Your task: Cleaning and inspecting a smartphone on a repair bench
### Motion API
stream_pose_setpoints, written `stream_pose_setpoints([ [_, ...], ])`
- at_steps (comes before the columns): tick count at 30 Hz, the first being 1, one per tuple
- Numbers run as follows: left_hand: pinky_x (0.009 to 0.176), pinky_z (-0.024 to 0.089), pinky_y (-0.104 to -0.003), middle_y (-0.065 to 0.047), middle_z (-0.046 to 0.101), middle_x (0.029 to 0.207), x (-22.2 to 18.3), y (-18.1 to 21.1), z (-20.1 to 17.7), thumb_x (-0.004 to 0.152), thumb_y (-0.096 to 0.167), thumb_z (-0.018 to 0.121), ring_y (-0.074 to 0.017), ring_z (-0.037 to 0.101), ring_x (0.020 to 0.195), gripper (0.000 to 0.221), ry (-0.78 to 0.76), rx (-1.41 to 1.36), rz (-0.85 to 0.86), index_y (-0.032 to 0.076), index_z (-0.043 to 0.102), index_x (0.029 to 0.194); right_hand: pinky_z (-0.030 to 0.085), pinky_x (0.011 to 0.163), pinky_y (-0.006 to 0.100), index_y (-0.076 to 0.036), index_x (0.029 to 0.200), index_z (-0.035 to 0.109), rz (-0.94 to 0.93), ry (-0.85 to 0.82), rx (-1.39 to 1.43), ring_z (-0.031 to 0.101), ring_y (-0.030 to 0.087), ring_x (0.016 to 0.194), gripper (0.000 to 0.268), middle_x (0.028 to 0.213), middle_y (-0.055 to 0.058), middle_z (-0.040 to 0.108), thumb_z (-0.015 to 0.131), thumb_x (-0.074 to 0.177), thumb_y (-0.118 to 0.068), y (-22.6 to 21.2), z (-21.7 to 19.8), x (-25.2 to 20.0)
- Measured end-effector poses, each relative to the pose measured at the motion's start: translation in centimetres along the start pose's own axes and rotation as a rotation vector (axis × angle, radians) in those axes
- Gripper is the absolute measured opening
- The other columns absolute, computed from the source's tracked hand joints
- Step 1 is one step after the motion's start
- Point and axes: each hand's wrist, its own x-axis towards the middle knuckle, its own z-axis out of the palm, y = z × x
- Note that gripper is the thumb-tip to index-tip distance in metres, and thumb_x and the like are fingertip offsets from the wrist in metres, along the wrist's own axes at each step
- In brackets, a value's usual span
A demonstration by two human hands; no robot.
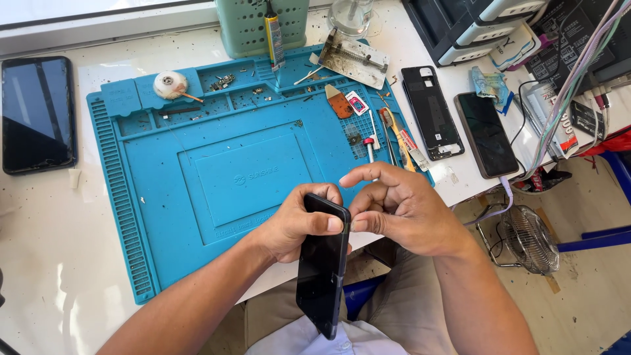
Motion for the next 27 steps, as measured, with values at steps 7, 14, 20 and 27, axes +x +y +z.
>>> stream_pose_setpoints([
  [7, 0.043, 0.053, -0.024, -0.007, 0.052, 0.054, -0.1, -0.8, -1.9, 0.060, 0.005, 0.084, -0.0129, 0.057, 0.048, 0.029, -0.051, -0.063, -0.032, -0.002, 0.059, 0.075, 0.047, 0.050, 0.020, 0.006, 0.130, 0.059, -0.049, 0.023, 0.022, 0.053, 0.007, 0.052, 0.048, 0.078, 0.014, 0.074, 0.078, 0.086, -0.002, -0.7, 2.0, 0.0],
  [14, 0.053, 0.064, -0.053, -0.025, 0.055, 0.064, 0.9, -2.1, -5.2, 0.066, -0.001, 0.079, -0.0362, 0.070, 0.055, 0.029, -0.209, -0.273, -0.108, -0.008, 0.054, 0.080, 0.049, 0.054, 0.019, 0.005, 0.126, 0.061, -0.098, 0.086, 0.061, 0.056, 0.006, 0.057, 0.042, 0.082, 0.014, 0.074, 0.077, 0.088, -0.004, -1.5, 3.8, 0.1],
  [20, 0.055, 0.064, -0.055, -0.027, 0.056, 0.066, 0.8, -2.2, -5.1, 0.067, -0.002, 0.079, -0.0382, 0.070, 0.057, 0.028, -0.201, -0.268, -0.103, -0.009, 0.054, 0.079, 0.050, 0.056, 0.019, 0.005, 0.126, 0.061, -0.080, 0.123, 0.099, 0.058, 0.005, 0.059, 0.043, 0.084, 0.015, 0.076, 0.078, 0.087, -0.004, -1.6, 4.2, -0.1],
  [27, 0.051, 0.063, -0.044, -0.014, 0.056, 0.059, 0.6, -0.9, -2.9, 0.068, 0.010, 0.082, -0.0245, 0.067, 0.053, 0.029, -0.154, -0.066, -0.052, -0.005, 0.059, 0.077, 0.051, 0.057, 0.017, 0.003, 0.132, 0.057, 0.047, 0.120, 0.134, 0.059, 0.003, 0.057, 0.058, 0.081, 0.012, 0.076, 0.084, 0.083, -0.009, 0.5, 2.5, -0.1],
])
